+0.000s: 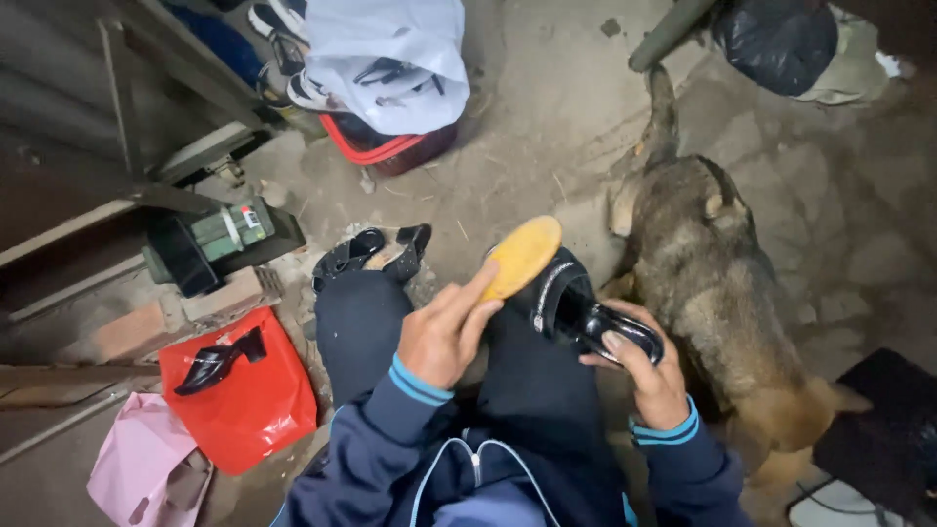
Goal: Polishing a black flat sandal using a handheld brush to clean and shine the material.
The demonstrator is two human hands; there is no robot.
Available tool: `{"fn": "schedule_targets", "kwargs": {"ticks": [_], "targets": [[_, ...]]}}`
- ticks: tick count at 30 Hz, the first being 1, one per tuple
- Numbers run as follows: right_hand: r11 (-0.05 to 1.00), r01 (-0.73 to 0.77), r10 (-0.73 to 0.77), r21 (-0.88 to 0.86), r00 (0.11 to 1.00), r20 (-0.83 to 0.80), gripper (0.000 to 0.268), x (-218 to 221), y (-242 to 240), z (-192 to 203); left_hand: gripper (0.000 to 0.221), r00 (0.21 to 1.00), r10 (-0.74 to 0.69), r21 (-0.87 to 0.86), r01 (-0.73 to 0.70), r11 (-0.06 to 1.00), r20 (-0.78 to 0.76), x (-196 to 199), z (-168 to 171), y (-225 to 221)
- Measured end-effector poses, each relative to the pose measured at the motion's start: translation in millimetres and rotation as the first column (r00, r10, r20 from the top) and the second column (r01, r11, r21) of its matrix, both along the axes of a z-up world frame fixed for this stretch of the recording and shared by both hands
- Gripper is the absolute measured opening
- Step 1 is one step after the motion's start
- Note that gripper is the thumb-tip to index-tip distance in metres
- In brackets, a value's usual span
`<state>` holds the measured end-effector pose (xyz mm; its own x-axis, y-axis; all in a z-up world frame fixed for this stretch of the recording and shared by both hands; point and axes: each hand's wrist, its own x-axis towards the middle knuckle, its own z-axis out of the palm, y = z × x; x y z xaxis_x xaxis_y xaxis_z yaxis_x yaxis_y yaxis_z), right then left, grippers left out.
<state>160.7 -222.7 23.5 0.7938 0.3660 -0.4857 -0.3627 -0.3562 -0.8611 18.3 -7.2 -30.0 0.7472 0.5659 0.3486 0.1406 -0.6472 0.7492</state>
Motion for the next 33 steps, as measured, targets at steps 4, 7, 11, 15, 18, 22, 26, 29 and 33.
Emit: {"fn": "schedule_targets", "kwargs": {"ticks": [4,7,11,15,18,22,26,29,33], "targets": [[0.999,0.033,-0.029,0.043,0.995,-0.093,0.050,-9.8,11.9,5.1,0.046,0.977,0.076,-0.010,-0.079,0.997,-0.200,3.6,-11.8,6.7],[0.989,0.143,-0.135,0.047,0.981,-0.137,0.050,-18.6,4.1,-1.3,0.043,0.988,0.034,0.015,-0.033,0.999,-0.149,-4.0,-6.2,-6.5],[0.993,0.087,-0.076,0.086,0.990,-0.116,0.048,-15.5,3.8,-8.0,0.046,0.969,0.155,-0.017,-0.161,0.987,-0.193,-1.8,-32.1,13.7],[0.918,-0.274,0.258,0.288,0.962,0.092,0.064,-10.1,-18.6,-22.2,0.046,0.982,0.061,-0.026,-0.067,0.997,-0.177,-1.4,-18.4,16.4],[0.913,-0.310,0.309,0.265,0.950,0.048,0.066,-12.9,-30.1,-41.2,0.042,0.998,-0.002,-0.288,-0.016,0.957,-0.063,-0.9,-16.1,20.1],[0.877,-0.173,0.150,0.448,0.985,0.085,0.069,-19.2,-17.8,-46.8,0.041,0.997,0.078,-0.401,-0.077,0.913,-0.013,-1.6,-5.4,15.2],[0.817,0.157,-0.068,0.555,0.982,-0.177,0.060,-23.1,4.7,-30.9,0.043,0.990,0.114,-0.385,-0.073,0.920,0.084,1.9,-1.5,9.2],[0.798,0.328,-0.134,0.506,0.914,-0.382,0.068,-26.6,12.9,-35.5,0.043,0.990,0.101,-0.350,-0.058,0.935,0.103,8.0,8.6,-6.0],[0.783,0.418,-0.192,0.461,0.867,-0.459,0.070,-22.2,8.0,-44.5,0.041,0.996,0.022,-0.257,0.001,0.967,0.086,-8.6,18.1,-33.3]]}}
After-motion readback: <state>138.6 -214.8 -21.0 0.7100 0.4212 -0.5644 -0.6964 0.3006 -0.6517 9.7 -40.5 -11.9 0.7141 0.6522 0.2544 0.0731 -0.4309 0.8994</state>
